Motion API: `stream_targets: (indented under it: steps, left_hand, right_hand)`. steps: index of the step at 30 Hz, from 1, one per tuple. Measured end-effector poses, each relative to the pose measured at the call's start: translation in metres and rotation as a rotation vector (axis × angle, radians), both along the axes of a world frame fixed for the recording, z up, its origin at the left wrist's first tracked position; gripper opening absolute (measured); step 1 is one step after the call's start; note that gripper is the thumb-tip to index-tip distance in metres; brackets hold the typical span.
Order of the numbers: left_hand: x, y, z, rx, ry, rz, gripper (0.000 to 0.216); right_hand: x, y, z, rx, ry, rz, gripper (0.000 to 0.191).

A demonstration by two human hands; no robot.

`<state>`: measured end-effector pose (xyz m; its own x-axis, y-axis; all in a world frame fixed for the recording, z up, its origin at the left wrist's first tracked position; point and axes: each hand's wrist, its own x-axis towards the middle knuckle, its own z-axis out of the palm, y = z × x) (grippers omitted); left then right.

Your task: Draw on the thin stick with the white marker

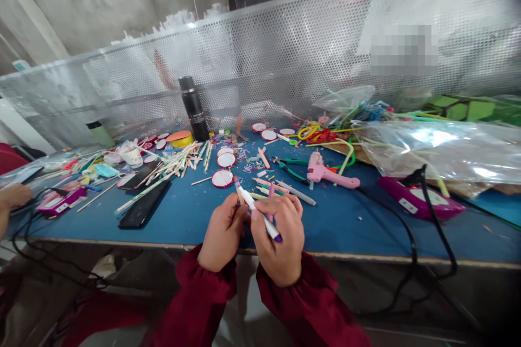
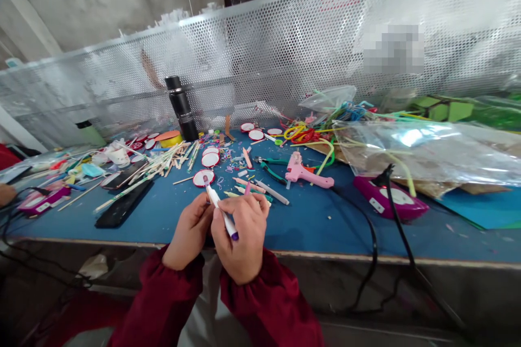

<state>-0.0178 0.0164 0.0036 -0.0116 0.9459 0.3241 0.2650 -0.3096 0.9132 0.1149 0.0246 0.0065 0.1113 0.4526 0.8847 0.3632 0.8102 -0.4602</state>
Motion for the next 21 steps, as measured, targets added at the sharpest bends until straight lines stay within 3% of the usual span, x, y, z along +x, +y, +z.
stream_targets:
  steps: [21]
  left_hand:
    - [-0.0001, -0.0016, 0.0012, 0.0, 0.043, 0.015, 0.024]
  right_hand:
    - [0.0016, -0.0012, 0.0013, -0.022, -0.014, 0.011, 0.01]
